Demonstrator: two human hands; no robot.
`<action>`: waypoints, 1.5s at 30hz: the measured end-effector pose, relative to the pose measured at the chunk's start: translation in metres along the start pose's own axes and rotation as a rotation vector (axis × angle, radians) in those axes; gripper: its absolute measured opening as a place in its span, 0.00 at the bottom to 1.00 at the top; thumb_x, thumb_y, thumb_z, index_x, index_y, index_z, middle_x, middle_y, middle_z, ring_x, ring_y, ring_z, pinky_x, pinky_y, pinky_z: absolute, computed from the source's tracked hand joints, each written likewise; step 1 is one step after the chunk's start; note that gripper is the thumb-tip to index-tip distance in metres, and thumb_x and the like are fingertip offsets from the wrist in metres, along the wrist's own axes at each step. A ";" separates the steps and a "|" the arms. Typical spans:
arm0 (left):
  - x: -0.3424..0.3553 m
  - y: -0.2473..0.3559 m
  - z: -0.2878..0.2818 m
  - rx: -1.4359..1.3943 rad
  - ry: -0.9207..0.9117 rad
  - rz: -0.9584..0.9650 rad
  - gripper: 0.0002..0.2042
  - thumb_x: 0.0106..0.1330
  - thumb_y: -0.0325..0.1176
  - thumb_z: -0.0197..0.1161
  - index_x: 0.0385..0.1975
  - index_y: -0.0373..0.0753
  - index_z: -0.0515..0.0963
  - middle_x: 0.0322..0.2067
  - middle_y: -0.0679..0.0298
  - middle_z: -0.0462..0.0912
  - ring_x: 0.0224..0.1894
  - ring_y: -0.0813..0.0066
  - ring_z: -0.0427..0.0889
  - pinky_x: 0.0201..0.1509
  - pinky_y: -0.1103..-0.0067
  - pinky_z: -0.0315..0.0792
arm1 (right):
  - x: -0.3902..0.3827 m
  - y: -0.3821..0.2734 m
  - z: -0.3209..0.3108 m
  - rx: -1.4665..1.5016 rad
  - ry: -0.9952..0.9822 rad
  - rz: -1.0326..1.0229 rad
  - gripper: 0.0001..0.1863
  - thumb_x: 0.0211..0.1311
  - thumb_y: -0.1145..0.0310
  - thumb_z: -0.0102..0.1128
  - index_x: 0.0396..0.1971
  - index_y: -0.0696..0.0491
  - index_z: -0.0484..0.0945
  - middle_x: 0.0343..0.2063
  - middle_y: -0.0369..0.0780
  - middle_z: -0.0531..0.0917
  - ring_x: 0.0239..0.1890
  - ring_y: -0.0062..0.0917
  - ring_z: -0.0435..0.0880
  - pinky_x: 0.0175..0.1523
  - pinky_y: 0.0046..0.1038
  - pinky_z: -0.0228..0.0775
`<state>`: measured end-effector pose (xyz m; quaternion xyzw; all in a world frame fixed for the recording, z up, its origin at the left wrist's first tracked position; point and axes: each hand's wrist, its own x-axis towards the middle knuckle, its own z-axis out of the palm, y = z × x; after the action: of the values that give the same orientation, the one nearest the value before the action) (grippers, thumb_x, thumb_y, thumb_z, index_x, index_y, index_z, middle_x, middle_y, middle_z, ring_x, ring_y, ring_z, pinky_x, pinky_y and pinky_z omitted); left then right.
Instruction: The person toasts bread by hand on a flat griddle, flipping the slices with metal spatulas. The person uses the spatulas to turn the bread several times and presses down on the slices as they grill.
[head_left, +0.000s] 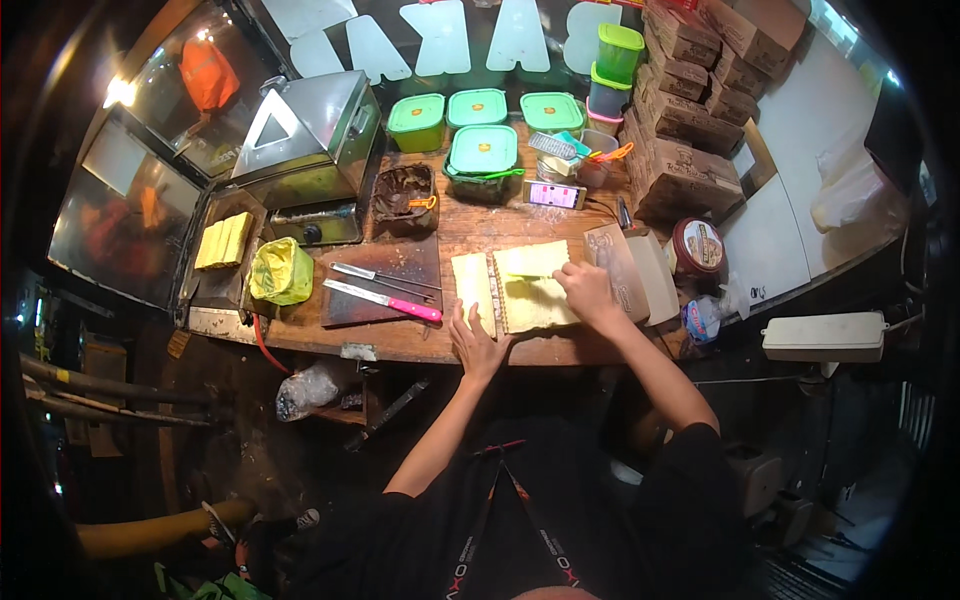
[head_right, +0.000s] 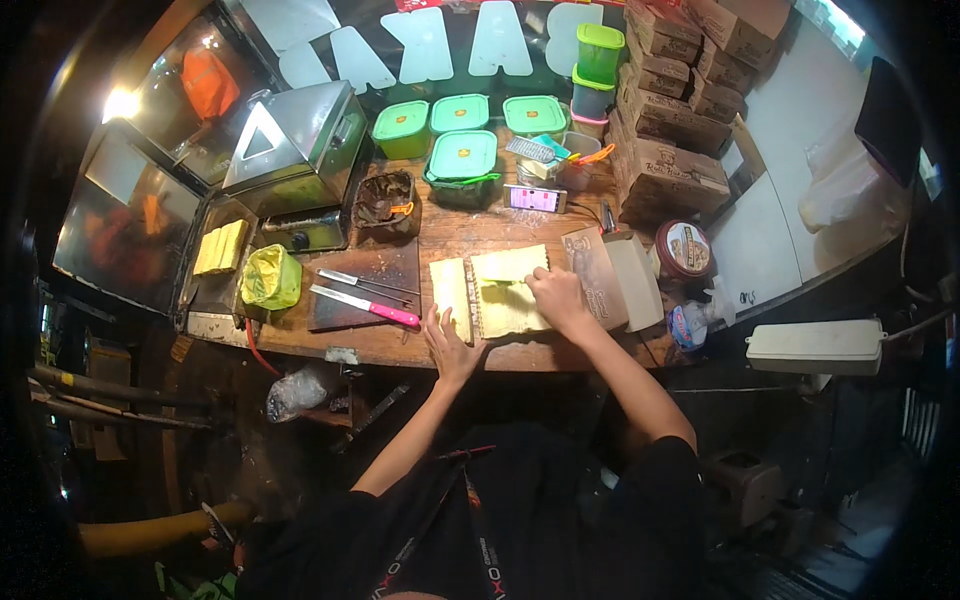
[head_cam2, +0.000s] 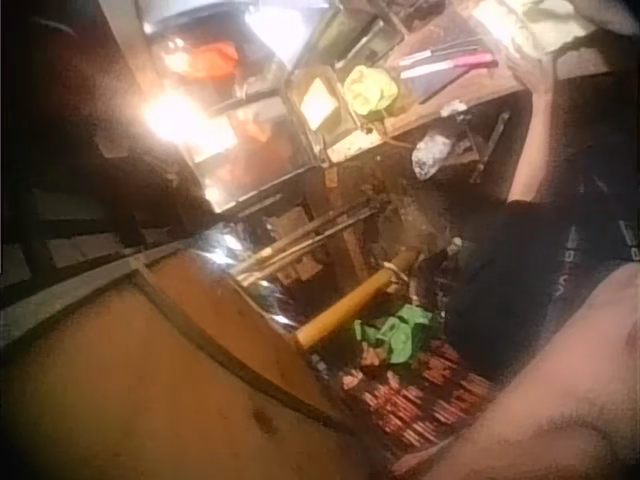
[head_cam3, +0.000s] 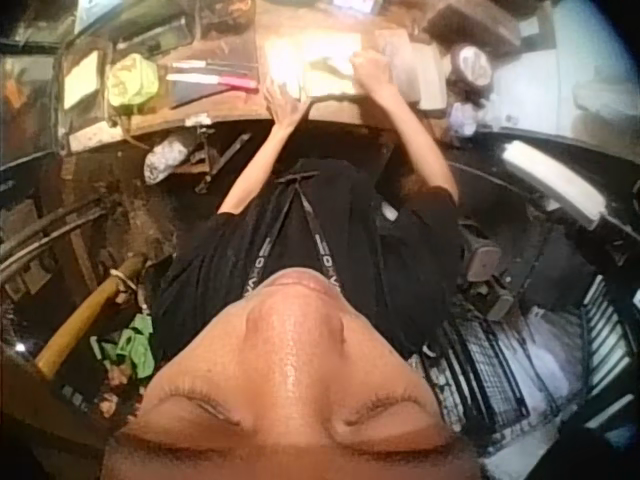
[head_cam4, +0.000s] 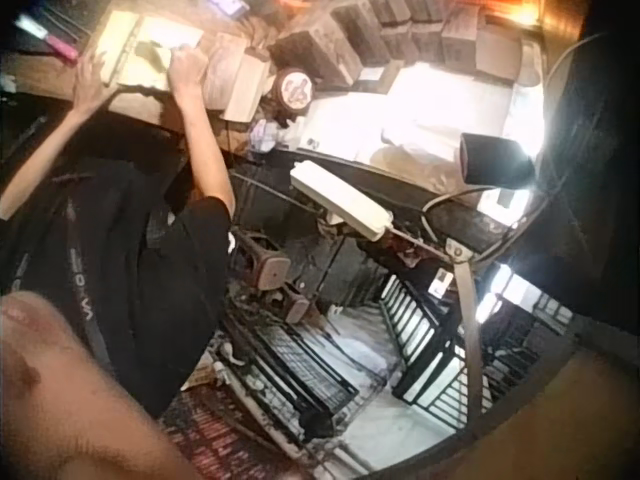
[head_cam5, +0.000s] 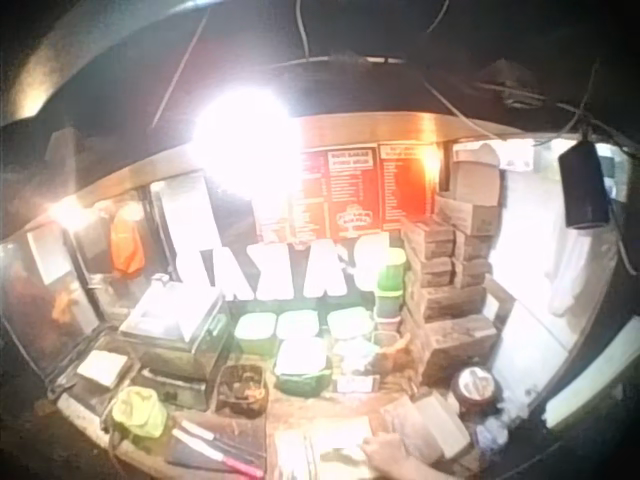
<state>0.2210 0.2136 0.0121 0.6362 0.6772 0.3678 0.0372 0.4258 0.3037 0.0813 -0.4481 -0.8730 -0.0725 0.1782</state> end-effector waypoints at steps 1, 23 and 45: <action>-0.001 -0.002 0.000 0.016 0.008 -0.007 0.44 0.33 0.39 0.76 0.53 0.37 0.58 0.55 0.47 0.55 0.56 0.48 0.57 0.56 0.62 0.57 | -0.006 -0.004 0.007 0.007 -0.004 -0.001 0.04 0.43 0.69 0.54 0.20 0.51 0.76 0.20 0.35 0.75 0.24 0.29 0.77 0.24 0.31 0.69; -0.003 -0.005 0.006 -0.048 0.028 -0.052 0.43 0.30 0.34 0.77 0.52 0.37 0.60 0.56 0.49 0.55 0.56 0.49 0.56 0.57 0.63 0.57 | -0.018 -0.009 0.006 -0.462 -0.291 -0.106 0.07 0.43 0.68 0.56 0.16 0.55 0.80 0.21 0.40 0.77 0.25 0.32 0.76 0.25 0.32 0.67; -0.031 -0.022 -0.032 -0.201 0.059 -0.072 0.45 0.33 0.43 0.76 0.53 0.37 0.58 0.56 0.46 0.53 0.58 0.48 0.53 0.60 0.61 0.51 | 0.026 0.044 -0.058 -0.109 -0.704 -0.085 0.10 0.42 0.71 0.56 0.27 0.44 0.83 0.21 0.44 0.79 0.26 0.36 0.80 0.29 0.36 0.69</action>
<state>0.1920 0.1734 0.0102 0.5934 0.6601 0.4509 0.0943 0.4621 0.3326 0.1436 -0.4178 -0.8936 0.0325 -0.1606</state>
